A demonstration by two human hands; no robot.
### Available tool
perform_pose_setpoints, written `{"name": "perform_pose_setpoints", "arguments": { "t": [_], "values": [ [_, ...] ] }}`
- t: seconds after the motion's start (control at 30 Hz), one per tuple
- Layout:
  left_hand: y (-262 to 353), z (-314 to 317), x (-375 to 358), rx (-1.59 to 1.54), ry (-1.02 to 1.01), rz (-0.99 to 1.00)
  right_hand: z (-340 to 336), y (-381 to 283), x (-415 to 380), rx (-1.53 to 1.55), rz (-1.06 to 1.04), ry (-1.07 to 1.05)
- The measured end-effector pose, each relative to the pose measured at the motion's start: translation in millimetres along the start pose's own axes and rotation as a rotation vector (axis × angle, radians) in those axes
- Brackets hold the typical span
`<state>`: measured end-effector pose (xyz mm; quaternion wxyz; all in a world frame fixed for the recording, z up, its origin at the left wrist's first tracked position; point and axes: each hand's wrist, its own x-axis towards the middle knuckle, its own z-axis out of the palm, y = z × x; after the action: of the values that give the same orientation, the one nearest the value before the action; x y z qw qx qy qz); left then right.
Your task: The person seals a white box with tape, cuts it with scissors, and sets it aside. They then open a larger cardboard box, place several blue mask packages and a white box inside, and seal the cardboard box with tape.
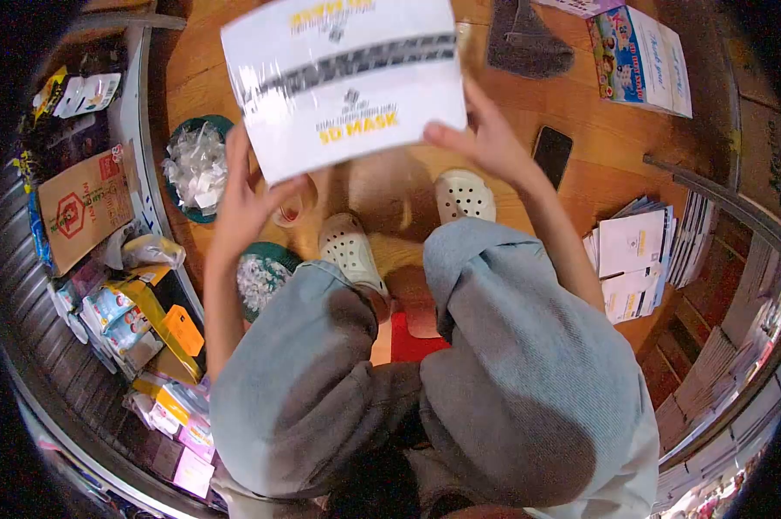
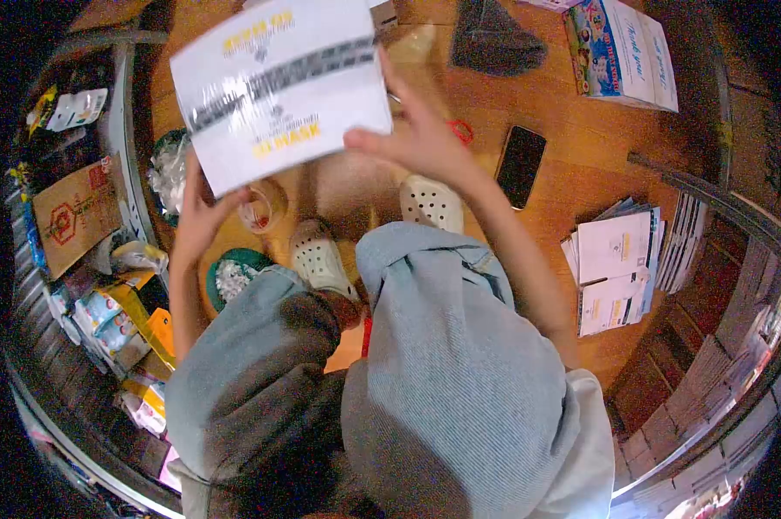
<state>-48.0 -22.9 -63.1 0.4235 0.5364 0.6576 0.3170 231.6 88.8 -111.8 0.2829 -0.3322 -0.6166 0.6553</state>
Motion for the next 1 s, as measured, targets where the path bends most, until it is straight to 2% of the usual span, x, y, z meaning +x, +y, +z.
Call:
{"name": "perform_pose_setpoints", "arguments": {
  "t": [0.13, 0.23, 0.3, 0.43, 0.47, 0.57, 0.67, 0.77, 0.87, 1.0],
  "values": [
    [32.1, 3.0, 47.6, 0.031, 0.033, 0.082, -20.2, -2.6, 44.5, 0.025, -0.005, 0.162],
    [25.9, 6.3, 79.2, 0.052, 0.068, 0.124, -24.5, -36.3, 70.0, -0.050, -0.124, 0.176],
    [16.4, 7.3, 94.7, 0.142, 0.080, 0.219, -33.8, -22.6, 87.3, 0.050, -0.137, 0.158],
    [7.5, 26.0, 101.1, -0.054, 0.096, 0.121, -39.8, 6.0, 112.3, 0.148, -0.233, 0.267],
    [6.6, 28.9, 101.4, -0.104, 0.107, 0.126, -41.2, 13.7, 114.5, 0.087, -0.266, 0.247],
    [7.1, 25.3, 103.5, -0.322, 0.090, -0.091, -36.8, 26.7, 124.0, 0.129, -0.366, 0.297],
    [2.2, 24.5, 108.5, -0.347, 0.085, -0.081, -37.4, 32.2, 133.5, 0.073, -0.249, 0.328],
    [-6.4, 24.0, 114.6, -0.258, 0.033, 0.030, -34.8, 34.5, 139.5, -0.061, -0.287, 0.433],
    [-7.3, 23.9, 117.2, -0.215, 0.049, -0.063, -39.0, 27.6, 138.9, -0.162, -0.235, 0.436],
    [-3.4, 29.7, 122.5, -0.175, 0.066, 0.125, -39.6, 19.2, 139.7, -0.284, -0.138, 0.484]
  ]
}}
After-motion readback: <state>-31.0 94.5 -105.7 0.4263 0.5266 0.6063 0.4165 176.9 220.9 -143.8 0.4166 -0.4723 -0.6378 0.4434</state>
